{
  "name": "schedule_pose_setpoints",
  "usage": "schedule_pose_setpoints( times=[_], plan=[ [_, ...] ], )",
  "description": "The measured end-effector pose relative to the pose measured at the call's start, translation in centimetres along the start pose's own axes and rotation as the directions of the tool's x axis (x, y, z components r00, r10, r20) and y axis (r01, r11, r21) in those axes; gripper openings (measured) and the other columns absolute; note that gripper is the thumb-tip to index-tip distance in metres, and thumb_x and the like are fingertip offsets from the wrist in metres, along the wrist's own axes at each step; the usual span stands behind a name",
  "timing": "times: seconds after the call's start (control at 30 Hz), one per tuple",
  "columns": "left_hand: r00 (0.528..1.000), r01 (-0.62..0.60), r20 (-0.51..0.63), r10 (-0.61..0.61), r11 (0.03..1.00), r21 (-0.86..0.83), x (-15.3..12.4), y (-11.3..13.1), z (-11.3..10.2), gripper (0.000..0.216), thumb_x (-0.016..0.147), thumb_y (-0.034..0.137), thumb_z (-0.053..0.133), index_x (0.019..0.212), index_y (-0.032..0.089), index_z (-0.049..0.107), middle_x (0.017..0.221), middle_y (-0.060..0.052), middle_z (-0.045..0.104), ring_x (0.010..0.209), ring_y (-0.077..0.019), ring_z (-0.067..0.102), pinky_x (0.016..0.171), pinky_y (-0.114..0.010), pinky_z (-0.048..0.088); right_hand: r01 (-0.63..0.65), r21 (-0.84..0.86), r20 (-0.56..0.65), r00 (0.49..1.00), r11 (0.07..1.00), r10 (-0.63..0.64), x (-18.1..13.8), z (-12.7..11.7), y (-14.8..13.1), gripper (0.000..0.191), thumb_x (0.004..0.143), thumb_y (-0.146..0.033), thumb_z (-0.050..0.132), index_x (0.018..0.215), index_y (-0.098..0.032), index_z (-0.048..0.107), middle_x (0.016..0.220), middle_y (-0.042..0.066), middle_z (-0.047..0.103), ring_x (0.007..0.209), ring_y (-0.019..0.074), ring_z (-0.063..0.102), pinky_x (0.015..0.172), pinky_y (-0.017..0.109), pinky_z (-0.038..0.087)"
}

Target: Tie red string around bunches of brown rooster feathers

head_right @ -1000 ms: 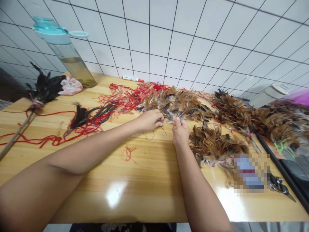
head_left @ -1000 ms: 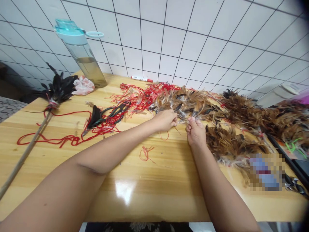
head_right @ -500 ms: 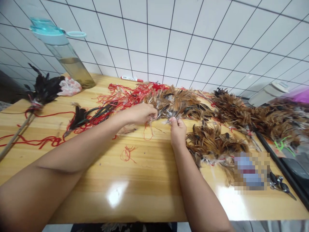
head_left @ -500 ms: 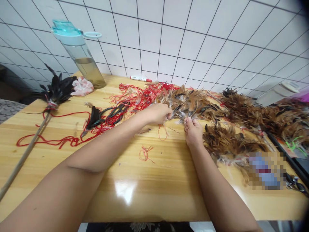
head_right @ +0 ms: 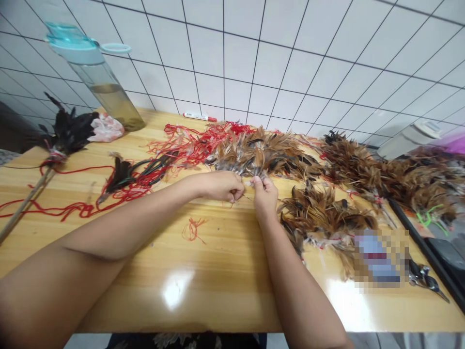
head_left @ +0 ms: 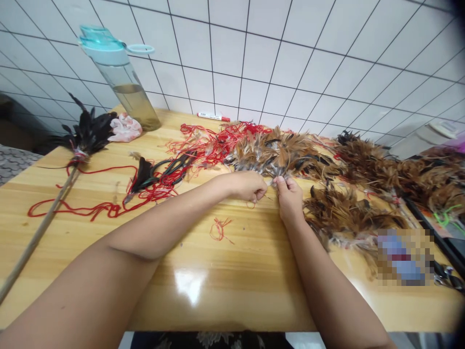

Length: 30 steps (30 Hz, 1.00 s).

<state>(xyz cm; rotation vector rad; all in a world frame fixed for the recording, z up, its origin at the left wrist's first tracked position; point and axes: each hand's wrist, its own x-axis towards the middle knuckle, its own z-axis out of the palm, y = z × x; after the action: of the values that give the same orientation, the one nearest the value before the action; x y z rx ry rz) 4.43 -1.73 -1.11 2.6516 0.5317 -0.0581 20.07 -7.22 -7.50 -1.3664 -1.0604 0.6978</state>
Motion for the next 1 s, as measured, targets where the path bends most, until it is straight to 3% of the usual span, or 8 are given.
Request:
schedule_pose_setpoints(
  times=[0.17, 0.37, 0.47, 0.8, 0.9, 1.0],
  plan=[
    [0.995, -0.055, -0.083, 0.052, 0.998, -0.025, 0.1, -0.6, -0.2, 0.011, 0.071, 0.007, 0.054, 0.067, 0.016, 0.060, 0.075, -0.002, 0.064, 0.073, -0.0128, 0.055, 0.065, -0.021, 0.037, -0.035, 0.052, -0.017, 0.999, 0.998, 0.036, -0.1, 0.1, -0.2, 0.030, 0.074, -0.047, 0.063, 0.070, -0.018, 0.061, 0.066, -0.001, 0.058, 0.066, 0.0134, 0.050, 0.067, 0.028, 0.040],
    [0.957, 0.059, -0.279, -0.084, 0.994, -0.097, -0.8, -0.8, -1.6, 0.011, 0.080, 0.018, 0.051, 0.084, 0.017, 0.060, 0.077, 0.000, 0.064, 0.068, -0.0116, 0.054, 0.063, -0.021, 0.035, -0.008, 0.025, -0.004, 1.000, 1.000, 0.008, 0.0, 0.1, 0.1, 0.025, 0.077, -0.042, 0.060, 0.070, -0.018, 0.063, 0.070, 0.000, 0.059, 0.070, 0.0148, 0.051, 0.071, 0.030, 0.041],
    [0.937, 0.052, -0.342, -0.072, 0.996, -0.067, -0.8, -0.7, -1.8, 0.013, 0.081, 0.019, 0.050, 0.083, 0.017, 0.062, 0.077, 0.000, 0.065, 0.069, -0.0119, 0.055, 0.064, -0.022, 0.035, 0.034, -0.030, 0.005, 0.999, 0.999, -0.034, 0.1, 0.1, 0.4, 0.024, 0.077, -0.040, 0.060, 0.070, -0.018, 0.065, 0.071, 0.000, 0.059, 0.072, 0.0153, 0.051, 0.073, 0.030, 0.041],
    [0.909, 0.089, -0.416, 0.009, 0.972, 0.215, 0.0, -0.5, -1.0, 0.016, 0.086, 0.023, 0.049, 0.082, 0.017, 0.063, 0.084, -0.007, 0.065, 0.078, -0.0177, 0.059, 0.068, -0.027, 0.040, 0.172, -0.191, 0.143, 0.979, 0.967, -0.146, 0.3, 0.0, 0.5, 0.025, 0.075, -0.038, 0.059, 0.059, -0.019, 0.059, 0.062, -0.002, 0.047, 0.065, 0.0147, 0.044, 0.065, 0.030, 0.036],
    [0.913, 0.096, -0.409, 0.007, 0.968, 0.232, 0.1, -0.3, -0.8, 0.016, 0.087, 0.023, 0.050, 0.081, 0.016, 0.063, 0.084, -0.007, 0.065, 0.080, -0.0186, 0.059, 0.070, -0.028, 0.042, 0.206, -0.217, 0.196, 0.967, 0.954, -0.164, 0.3, 0.0, 0.4, 0.028, 0.074, -0.039, 0.061, 0.055, -0.020, 0.055, 0.059, -0.002, 0.045, 0.062, 0.0138, 0.041, 0.062, 0.029, 0.034],
    [0.896, 0.078, -0.444, 0.006, 0.982, 0.170, 0.2, -0.3, -0.7, 0.009, 0.084, 0.020, 0.053, 0.086, 0.017, 0.061, 0.086, -0.006, 0.065, 0.083, -0.0187, 0.058, 0.073, -0.028, 0.042, 0.159, -0.157, 0.177, 0.976, 0.975, -0.131, 0.3, 0.1, 0.5, 0.025, 0.072, -0.038, 0.063, 0.056, -0.019, 0.056, 0.062, -0.002, 0.049, 0.064, 0.0137, 0.043, 0.064, 0.029, 0.036]
  ],
)
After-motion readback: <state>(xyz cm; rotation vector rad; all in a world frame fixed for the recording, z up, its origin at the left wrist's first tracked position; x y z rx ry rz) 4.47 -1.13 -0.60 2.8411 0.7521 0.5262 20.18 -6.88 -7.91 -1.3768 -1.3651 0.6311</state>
